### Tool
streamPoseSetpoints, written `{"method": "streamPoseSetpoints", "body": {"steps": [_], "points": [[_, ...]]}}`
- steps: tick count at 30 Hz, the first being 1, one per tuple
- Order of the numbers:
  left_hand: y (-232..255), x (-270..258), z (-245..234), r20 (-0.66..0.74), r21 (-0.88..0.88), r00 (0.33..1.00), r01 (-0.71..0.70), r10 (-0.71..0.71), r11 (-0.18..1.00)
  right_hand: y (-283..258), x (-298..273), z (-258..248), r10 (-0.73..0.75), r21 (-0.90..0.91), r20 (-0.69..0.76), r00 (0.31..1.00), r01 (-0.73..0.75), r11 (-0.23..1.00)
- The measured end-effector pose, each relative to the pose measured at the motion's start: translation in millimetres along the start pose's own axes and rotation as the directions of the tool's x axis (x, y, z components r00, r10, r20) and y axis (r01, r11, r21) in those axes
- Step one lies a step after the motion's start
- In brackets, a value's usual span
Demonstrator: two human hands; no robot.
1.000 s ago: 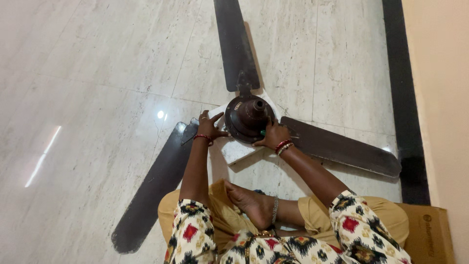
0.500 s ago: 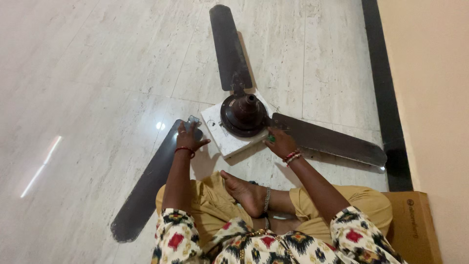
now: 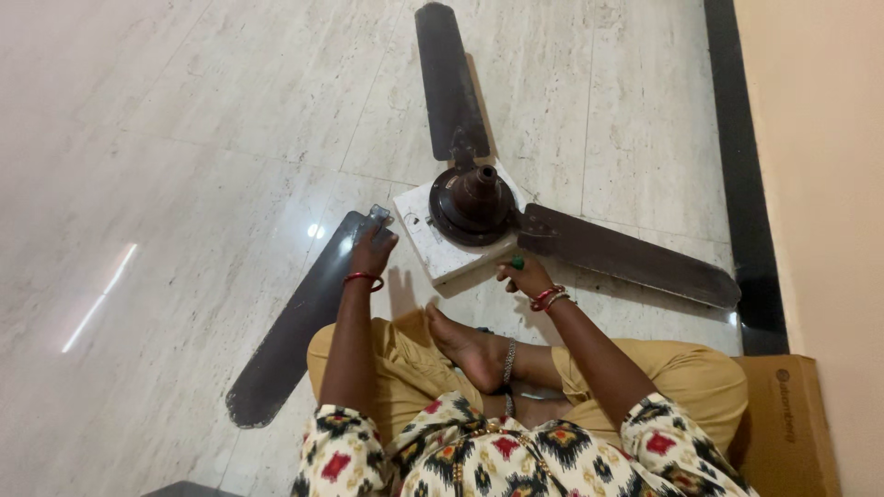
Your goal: The person sits on the floor and attaches the blades to a ceiling fan motor housing using a screwdriver. They secure each blade one at a time by tightening the screws at the mounting points.
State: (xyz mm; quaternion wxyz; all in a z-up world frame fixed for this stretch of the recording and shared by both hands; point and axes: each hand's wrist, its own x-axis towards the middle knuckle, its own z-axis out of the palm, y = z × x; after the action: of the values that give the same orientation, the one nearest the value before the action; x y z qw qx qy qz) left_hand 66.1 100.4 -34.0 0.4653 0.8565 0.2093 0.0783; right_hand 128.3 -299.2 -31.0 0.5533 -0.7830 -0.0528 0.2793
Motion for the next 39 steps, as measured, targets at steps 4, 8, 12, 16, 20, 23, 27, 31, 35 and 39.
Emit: {"method": "streamPoseSetpoints", "body": {"steps": [4,8,12,16,20,23,27,31,35,39], "points": [[38,8,99,-0.061,-0.267,0.998,-0.021,0.005,0.963,11,-6,11,0.199,0.255,0.031,0.979,-0.201,0.946],[37,-17,143,-0.211,-0.045,0.960,-0.198,0.184,0.979,37,-29,-13,0.291,0.745,-0.230,0.929,-0.024,0.667],[29,-19,144,-0.203,0.031,0.949,-0.238,0.239,0.971,45,-30,-54,0.299,0.907,-0.383,0.874,0.293,0.304],[36,-29,147,-0.178,0.183,0.954,-0.208,0.240,0.961,44,-20,-71,0.240,0.919,-0.393,0.888,0.387,0.074],[41,-39,142,-0.147,0.223,0.932,-0.296,0.332,0.929,44,-15,-76,0.312,0.912,-0.410,0.857,0.379,0.157],[45,-36,138,-0.129,0.304,0.916,-0.328,0.380,0.895,39,-9,-79,0.321,0.888,-0.457,0.830,0.402,0.225],[45,-41,142,-0.144,0.351,0.906,-0.330,0.398,0.876,37,-7,-93,0.271,0.857,-0.505,0.820,0.439,0.270],[48,-47,144,-0.127,0.407,0.909,-0.316,0.396,0.857,31,-3,-111,0.309,0.774,-0.615,0.725,0.483,0.409],[51,-46,142,-0.123,0.424,0.910,-0.313,0.397,0.850,29,-1,-124,0.305,0.804,-0.563,0.768,0.425,0.415],[51,-47,143,-0.114,0.427,0.913,-0.311,0.392,0.849,30,-3,-123,0.258,0.791,-0.572,0.779,0.440,0.426]]}}
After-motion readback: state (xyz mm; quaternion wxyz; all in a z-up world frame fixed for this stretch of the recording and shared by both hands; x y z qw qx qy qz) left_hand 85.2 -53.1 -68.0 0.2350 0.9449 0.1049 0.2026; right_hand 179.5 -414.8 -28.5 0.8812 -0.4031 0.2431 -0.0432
